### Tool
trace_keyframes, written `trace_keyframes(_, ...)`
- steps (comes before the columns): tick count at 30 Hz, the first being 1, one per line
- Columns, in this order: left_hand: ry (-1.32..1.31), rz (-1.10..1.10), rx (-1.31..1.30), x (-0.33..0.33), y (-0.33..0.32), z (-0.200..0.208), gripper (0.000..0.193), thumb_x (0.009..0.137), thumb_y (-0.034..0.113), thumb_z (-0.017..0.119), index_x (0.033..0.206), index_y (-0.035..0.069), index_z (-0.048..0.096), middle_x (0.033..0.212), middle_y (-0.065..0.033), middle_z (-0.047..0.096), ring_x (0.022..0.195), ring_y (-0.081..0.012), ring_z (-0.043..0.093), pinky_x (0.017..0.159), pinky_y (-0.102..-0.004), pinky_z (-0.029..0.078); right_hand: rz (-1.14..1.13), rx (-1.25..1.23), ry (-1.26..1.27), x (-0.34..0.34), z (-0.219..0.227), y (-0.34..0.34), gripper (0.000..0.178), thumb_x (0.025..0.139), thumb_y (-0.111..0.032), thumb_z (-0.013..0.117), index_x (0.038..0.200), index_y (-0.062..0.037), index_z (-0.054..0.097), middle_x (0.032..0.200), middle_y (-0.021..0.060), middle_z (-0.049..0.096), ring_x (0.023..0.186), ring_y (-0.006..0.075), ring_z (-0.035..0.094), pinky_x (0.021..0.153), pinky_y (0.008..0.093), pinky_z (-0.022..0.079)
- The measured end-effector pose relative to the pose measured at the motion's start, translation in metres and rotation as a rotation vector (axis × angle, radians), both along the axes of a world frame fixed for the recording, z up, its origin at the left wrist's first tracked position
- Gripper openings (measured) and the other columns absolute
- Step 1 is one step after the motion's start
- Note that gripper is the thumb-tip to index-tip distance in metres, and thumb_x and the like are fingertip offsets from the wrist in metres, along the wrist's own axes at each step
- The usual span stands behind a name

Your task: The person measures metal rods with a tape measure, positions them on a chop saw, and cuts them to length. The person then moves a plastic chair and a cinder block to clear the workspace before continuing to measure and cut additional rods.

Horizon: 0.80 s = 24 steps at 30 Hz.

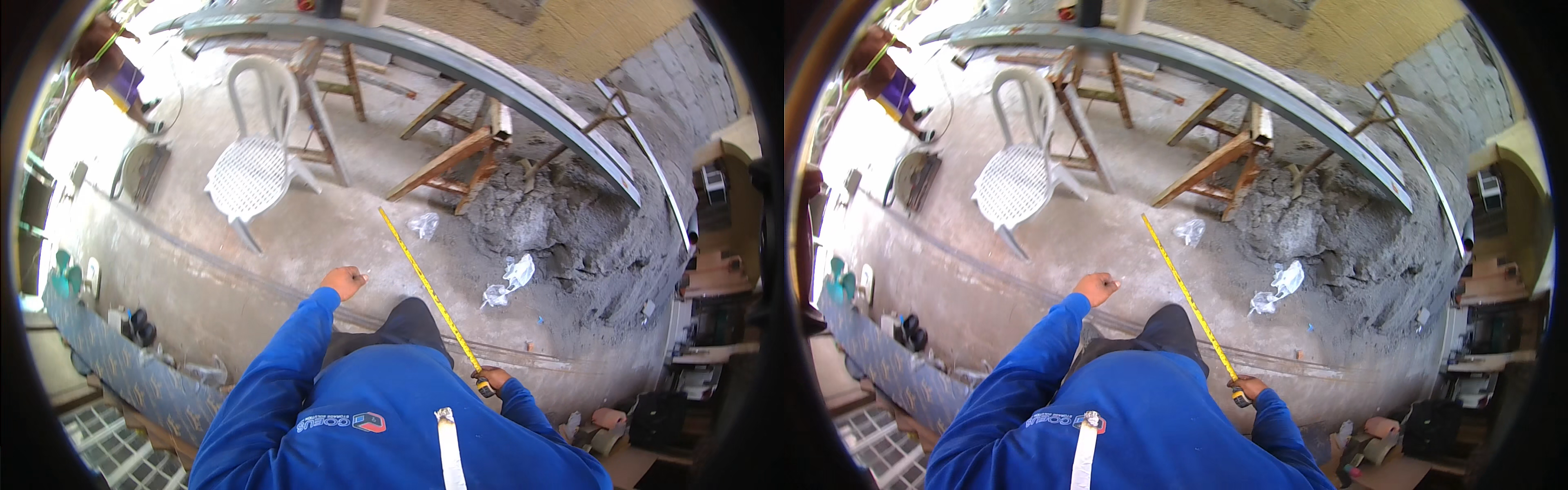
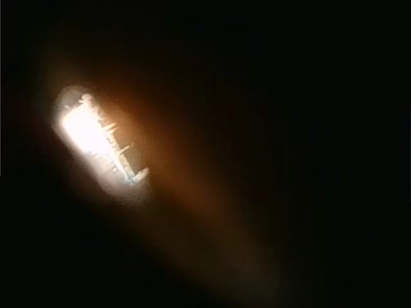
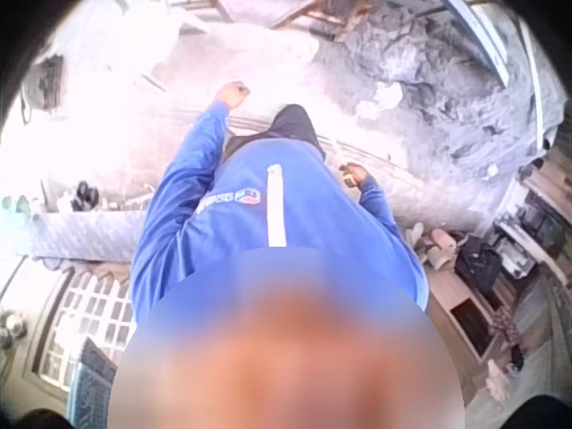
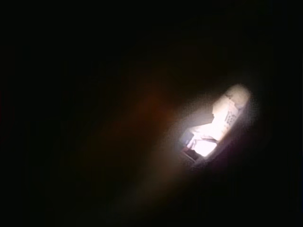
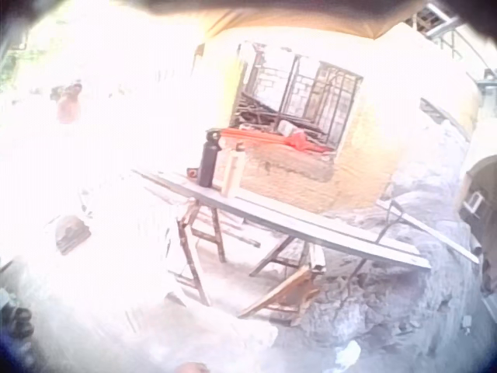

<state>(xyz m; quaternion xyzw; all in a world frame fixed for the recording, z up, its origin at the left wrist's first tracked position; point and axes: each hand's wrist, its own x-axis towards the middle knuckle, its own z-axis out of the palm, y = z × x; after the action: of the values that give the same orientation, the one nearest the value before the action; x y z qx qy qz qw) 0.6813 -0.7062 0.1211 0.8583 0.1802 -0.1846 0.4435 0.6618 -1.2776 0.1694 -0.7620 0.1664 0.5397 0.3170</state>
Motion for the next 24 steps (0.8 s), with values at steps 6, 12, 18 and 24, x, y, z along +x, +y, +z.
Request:
trace_keyframes(6, -0.061, -0.061, 0.092, 0.044, 0.0, -0.049, 0.042, 0.086, 0.03, 0.071, 0.125, 0.015, 0.066, 0.11, -0.0219, 0.071, 0.107, -0.0401, 0.066, 0.095, -0.047, 0.052, 0.067, 0.192, -0.162, 0.088, -0.02, 0.018, 0.022, 0.09, -0.022, 0.065, 0.103, -0.0069, 0.075, 0.094, 0.0041, 0.071, 0.086, 0.0141, 0.064, 0.078, 0.0297, 0.051)
trace_keyframes(12, 0.559, 0.21, 0.346, -0.076, 0.051, -0.093, 0.055, 0.087, 0.044, 0.071, 0.118, -0.001, 0.07, 0.118, -0.0242, 0.07, 0.115, -0.0391, 0.065, 0.098, -0.0453, 0.052, 0.267, 0.159, -0.264, 0.237, -0.024, 0.01, 0.032, 0.089, -0.032, 0.069, 0.099, -0.0024, 0.072, 0.086, 0.0067, 0.071, 0.082, 0.0171, 0.066, 0.077, 0.0334, 0.053)
trace_keyframes(18, 0.41, 0.877, -0.188, -0.036, 0.034, -0.032, 0.064, 0.091, 0.054, 0.069, 0.131, 0.005, 0.063, 0.103, -0.0083, 0.073, 0.077, -0.0172, 0.065, 0.063, -0.0337, 0.053, 0.54, 0.076, -0.081, 0.317, -0.016, -0.013, 0.041, 0.084, -0.044, 0.069, 0.101, -0.0075, 0.076, 0.096, 0.0089, 0.076, 0.089, 0.021, 0.071, 0.083, 0.0363, 0.055)
trace_keyframes(24, -0.077, 0.873, -0.528, 0.147, -0.019, 0.045, 0.062, 0.099, 0.056, 0.057, 0.133, 0.004, 0.054, 0.107, -0.0065, 0.067, 0.082, -0.0159, 0.064, 0.067, -0.0318, 0.052, 0.54, 0.312, -0.008, 0.403, -0.099, 0.058, 0.032, 0.088, -0.038, 0.074, 0.105, -0.0105, 0.075, 0.075, -0.0017, 0.064, 0.06, 0.0105, 0.054, 0.051, 0.0265, 0.04)
